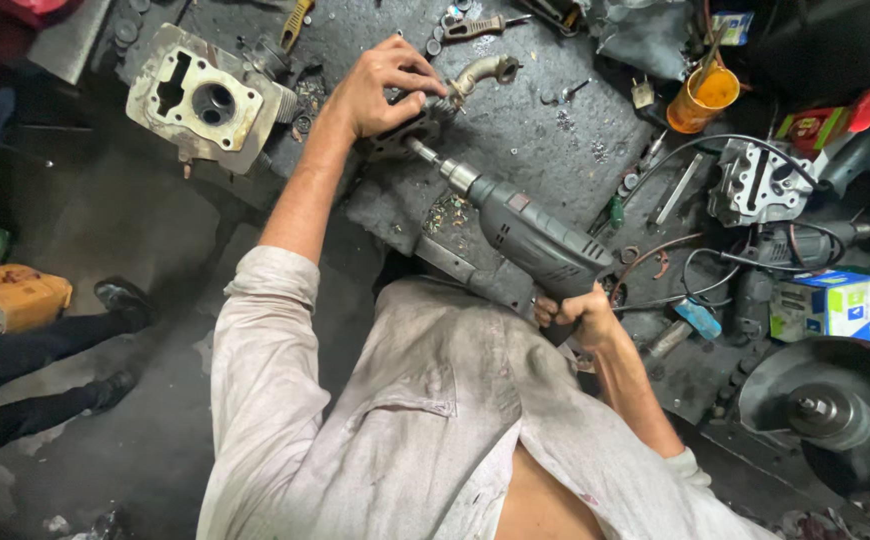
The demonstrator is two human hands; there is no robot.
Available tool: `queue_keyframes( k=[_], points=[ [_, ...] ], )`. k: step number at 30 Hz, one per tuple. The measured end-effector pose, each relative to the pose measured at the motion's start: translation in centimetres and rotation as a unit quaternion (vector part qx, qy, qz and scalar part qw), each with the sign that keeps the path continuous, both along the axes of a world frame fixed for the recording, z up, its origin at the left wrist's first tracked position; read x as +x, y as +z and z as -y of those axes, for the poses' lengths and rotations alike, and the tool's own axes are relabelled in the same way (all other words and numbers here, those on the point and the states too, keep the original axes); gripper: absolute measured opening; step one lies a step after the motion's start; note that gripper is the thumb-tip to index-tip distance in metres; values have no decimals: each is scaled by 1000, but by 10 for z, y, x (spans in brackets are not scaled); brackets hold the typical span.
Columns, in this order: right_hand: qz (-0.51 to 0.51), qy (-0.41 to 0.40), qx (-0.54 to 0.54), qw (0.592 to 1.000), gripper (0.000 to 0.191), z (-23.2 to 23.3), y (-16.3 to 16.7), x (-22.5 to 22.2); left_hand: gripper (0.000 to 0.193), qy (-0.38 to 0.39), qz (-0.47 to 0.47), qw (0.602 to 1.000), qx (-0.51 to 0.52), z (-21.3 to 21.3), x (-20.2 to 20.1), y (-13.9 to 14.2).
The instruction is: The person uses a hammer and chisel to chip away material from a metal engine block, then uses a power drill to bore into the same block. The person also handles a small metal pin and a screwdriver during the process.
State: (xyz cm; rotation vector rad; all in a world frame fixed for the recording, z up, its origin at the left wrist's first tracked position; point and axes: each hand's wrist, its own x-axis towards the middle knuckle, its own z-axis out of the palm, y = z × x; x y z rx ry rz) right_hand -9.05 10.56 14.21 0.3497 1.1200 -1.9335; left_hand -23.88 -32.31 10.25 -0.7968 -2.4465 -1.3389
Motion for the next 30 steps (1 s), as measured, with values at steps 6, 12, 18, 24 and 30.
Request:
queue_keyframes(
  k=[6, 12, 18, 24, 30],
  points=[
    [-15, 19, 15, 1000, 52, 0, 1, -2, 29, -3, 1, 1000, 3, -1, -1, 4],
    [-188, 53, 127, 972, 26, 3, 5, 15, 29, -1, 1, 1000, 0, -1, -1, 4],
    [-221, 64, 195, 954, 22, 6, -4, 20, 28, -3, 8, 1000, -5, -2, -2, 2],
    [-223, 61, 183, 956, 23, 6, -8, 20, 28, -2, 3, 1000, -6, -2, -2, 3],
    [-226, 65, 197, 952, 26, 5, -10, 21, 29, 1, 13, 1000, 0, -3, -1, 3]
  ],
)
